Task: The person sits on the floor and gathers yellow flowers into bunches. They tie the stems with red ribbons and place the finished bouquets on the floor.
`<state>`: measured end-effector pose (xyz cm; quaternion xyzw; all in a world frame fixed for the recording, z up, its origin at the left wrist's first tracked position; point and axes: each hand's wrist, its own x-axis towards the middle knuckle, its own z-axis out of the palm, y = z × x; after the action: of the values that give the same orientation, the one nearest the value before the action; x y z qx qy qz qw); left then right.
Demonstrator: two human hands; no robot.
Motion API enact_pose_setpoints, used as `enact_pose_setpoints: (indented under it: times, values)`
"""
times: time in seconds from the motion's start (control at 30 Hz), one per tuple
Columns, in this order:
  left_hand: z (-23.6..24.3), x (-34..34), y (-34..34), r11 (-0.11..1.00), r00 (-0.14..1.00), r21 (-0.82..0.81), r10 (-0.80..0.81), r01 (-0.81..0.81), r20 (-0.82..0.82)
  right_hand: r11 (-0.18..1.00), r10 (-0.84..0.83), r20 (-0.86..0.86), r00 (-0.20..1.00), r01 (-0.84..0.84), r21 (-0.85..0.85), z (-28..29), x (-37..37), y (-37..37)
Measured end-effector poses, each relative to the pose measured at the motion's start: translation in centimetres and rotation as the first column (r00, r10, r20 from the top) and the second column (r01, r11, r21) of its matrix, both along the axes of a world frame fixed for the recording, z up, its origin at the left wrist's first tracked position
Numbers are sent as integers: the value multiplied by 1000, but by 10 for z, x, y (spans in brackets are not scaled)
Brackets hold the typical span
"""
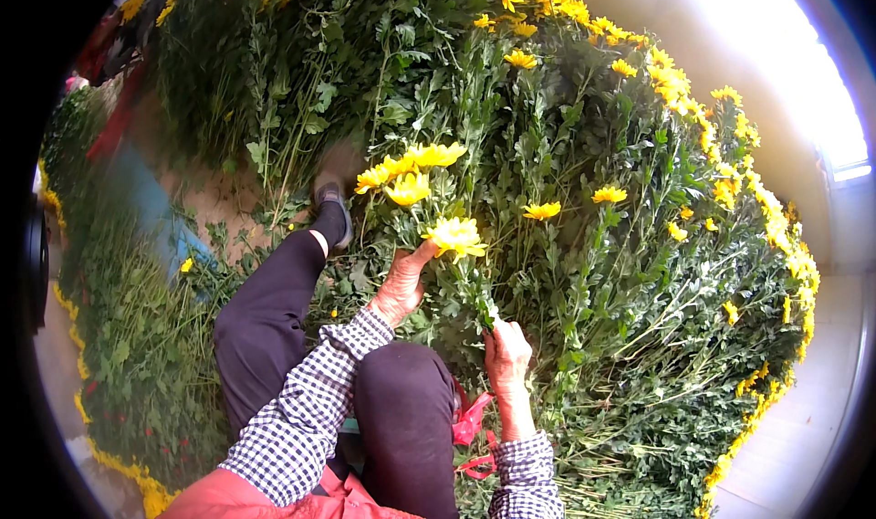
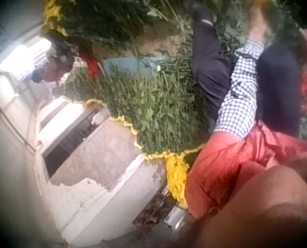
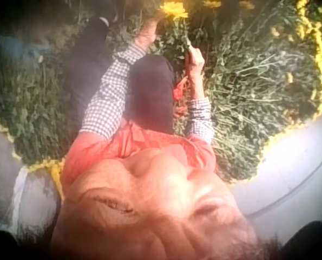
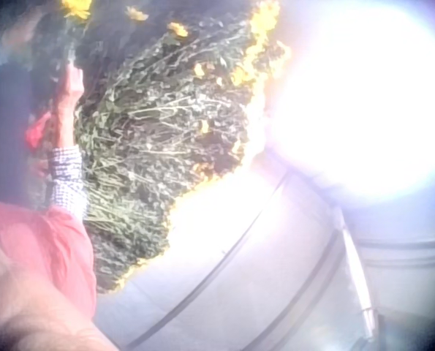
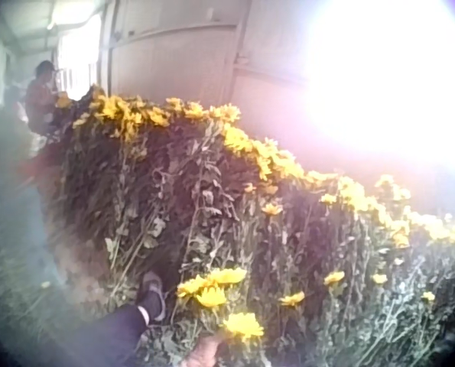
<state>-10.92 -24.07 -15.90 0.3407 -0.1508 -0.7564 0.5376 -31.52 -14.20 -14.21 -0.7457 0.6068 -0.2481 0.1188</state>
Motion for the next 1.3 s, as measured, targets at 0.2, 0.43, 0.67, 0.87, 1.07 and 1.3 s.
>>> enact_pose_setpoints:
  times: [0.2,0.43,0.67,0.87,1.07,1.3]
  values:
    - [-38,-9,-2,981,994,188,26,-46,107,984,-176,122,977,178,-8,14,-31,-19]
    - [-90,9,10,894,770,-423,163,149,617,843,-514,-200,834,447,-301,17,-107,-77]
    - [-5,-24,0,928,990,347,108,-135,96,785,-609,-364,705,601,-150,-42,-169,-62]
    - [-74,28,-1,988,988,93,113,-124,109,929,-349,-403,846,256,-269,31,-112,-70]
    - [-10,-8,0,967,997,246,76,-70,-14,898,-433,-424,796,424,-119,-14,-153,-67]
    - [-16,-2,0,982,999,186,-30,33,-22,537,-838,45,544,837,-103,-28,-221,-102]
